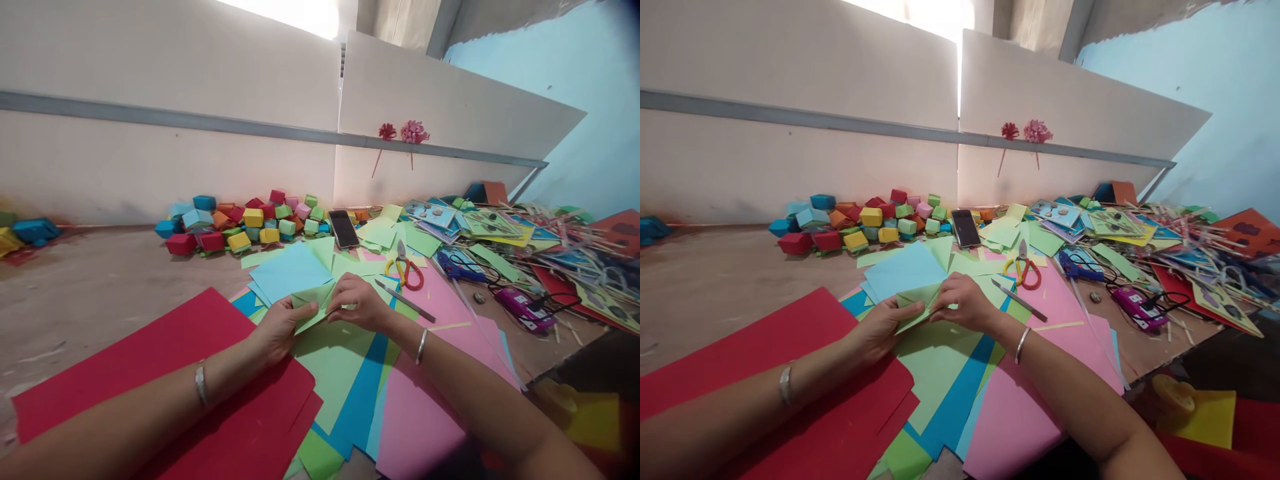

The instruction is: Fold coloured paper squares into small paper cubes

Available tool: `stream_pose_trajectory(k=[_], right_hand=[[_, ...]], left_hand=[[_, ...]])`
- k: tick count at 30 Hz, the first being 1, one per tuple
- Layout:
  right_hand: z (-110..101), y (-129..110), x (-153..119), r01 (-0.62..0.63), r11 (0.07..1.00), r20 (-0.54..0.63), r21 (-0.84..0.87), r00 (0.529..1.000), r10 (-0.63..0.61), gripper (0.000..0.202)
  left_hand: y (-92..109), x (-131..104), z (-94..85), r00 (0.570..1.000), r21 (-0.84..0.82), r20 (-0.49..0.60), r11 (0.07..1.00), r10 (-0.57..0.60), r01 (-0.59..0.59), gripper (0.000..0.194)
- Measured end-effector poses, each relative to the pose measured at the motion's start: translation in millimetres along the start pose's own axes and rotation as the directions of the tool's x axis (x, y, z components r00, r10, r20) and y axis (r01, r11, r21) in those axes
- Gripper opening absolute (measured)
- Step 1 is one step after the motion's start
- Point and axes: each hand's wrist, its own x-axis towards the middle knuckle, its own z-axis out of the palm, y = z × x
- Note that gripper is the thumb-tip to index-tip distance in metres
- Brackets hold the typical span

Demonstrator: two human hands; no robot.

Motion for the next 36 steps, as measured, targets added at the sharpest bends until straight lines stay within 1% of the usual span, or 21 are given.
stream_pose_trajectory(k=[2, 3, 5, 7, 9, 11, 13, 16, 18, 20, 24, 26, 28, 30, 32, 34, 36], right_hand=[[2.1, -4.6, -0.8, -0.103, 0.994, -0.094, 0.023, 0.990, 0.105, 0.021], [3.7, -7.1, -1.2, -0.164, 0.986, -0.141, 0.040, 0.976, 0.168, 0.024], [7.8, -11.9, -2.0, -0.287, 0.951, -0.200, 0.118, 0.931, 0.306, 0.028], [12.4, -15.8, -2.5, -0.382, 0.893, -0.188, 0.236, 0.884, 0.428, 0.030], [16.0, -18.2, -2.4, -0.437, 0.841, -0.158, 0.318, 0.850, 0.502, 0.029], [17.7, -19.0, -1.8, -0.463, 0.822, -0.153, 0.331, 0.833, 0.531, 0.026], [17.7, -18.4, -0.9, -0.483, 0.820, -0.169, 0.306, 0.821, 0.546, 0.025], [16.9, -15.7, 0.1, -0.526, 0.801, -0.197, 0.285, 0.786, 0.586, 0.025], [16.9, -13.6, 0.3, -0.551, 0.779, -0.199, 0.300, 0.762, 0.616, 0.025], [17.1, -12.0, 0.3, -0.566, 0.758, -0.197, 0.324, 0.743, 0.639, 0.025], [17.2, -10.3, 0.1, -0.578, 0.733, -0.183, 0.359, 0.727, 0.662, 0.026], [17.7, -9.4, 0.1, -0.572, 0.719, -0.153, 0.395, 0.731, 0.665, 0.025], [19.0, -8.1, 0.0, -0.554, 0.683, -0.092, 0.477, 0.741, 0.665, 0.024], [20.7, -6.4, -0.5, -0.547, 0.613, 0.003, 0.570, 0.748, 0.664, 0.026], [22.4, -4.3, -1.5, -0.556, 0.546, 0.077, 0.627, 0.741, 0.667, 0.029], [24.0, -2.4, -2.9, -0.561, 0.505, 0.097, 0.656, 0.726, 0.681, 0.032], [25.8, -0.8, -4.3, -0.549, 0.489, 0.075, 0.678, 0.713, 0.698, 0.033]], left_hand=[[-1.8, 0.5, -2.2, 1.000, 0.027, 0.005, 0.999, 0.018, -0.018, 0.042], [-1.7, 0.6, -2.8, 0.999, 0.038, 0.011, 0.999, 0.035, -0.035, 0.045], [-0.8, 0.9, -3.6, 0.996, 0.052, 0.023, 0.995, 0.083, -0.084, 0.049], [0.1, 1.9, -4.2, 0.993, 0.056, 0.026, 0.992, 0.116, -0.117, 0.052], [0.3, 3.3, -4.9, 0.993, 0.054, 0.033, 0.992, 0.114, -0.115, 0.052], [0.2, 5.0, -5.6, 0.995, 0.054, 0.060, 0.995, 0.083, -0.086, 0.048], [0.5, 6.4, -5.9, 0.995, 0.051, 0.084, 0.997, 0.052, -0.056, 0.043], [2.7, 7.4, -5.5, 0.992, -0.013, 0.112, 0.999, 0.051, -0.050, 0.041], [4.3, 7.3, -5.1, 0.986, -0.053, 0.151, 0.997, 0.064, -0.057, 0.045], [4.4, 7.2, -5.2, 0.980, -0.043, 0.180, 0.996, 0.085, -0.079, 0.051], [-0.3, 9.3, -7.8, 0.978, 0.051, 0.158, 0.988, 0.133, -0.143, 0.067], [-2.3, 11.2, -9.9, 0.978, 0.064, 0.147, 0.985, 0.151, -0.162, 0.069], [-2.1, 12.5, -11.4, 0.976, 0.073, 0.144, 0.982, 0.164, -0.175, 0.069], [0.0, 13.0, -11.7, 0.976, 0.089, 0.141, 0.979, 0.168, -0.181, 0.070], [2.5, 13.1, -10.8, 0.977, 0.089, 0.132, 0.979, 0.170, -0.182, 0.071], [3.8, 13.6, -9.6, 0.978, 0.079, 0.124, 0.980, 0.170, -0.181, 0.072], [3.4, 14.9, -9.1, 0.977, 0.066, 0.121, 0.981, 0.176, -0.185, 0.073]])
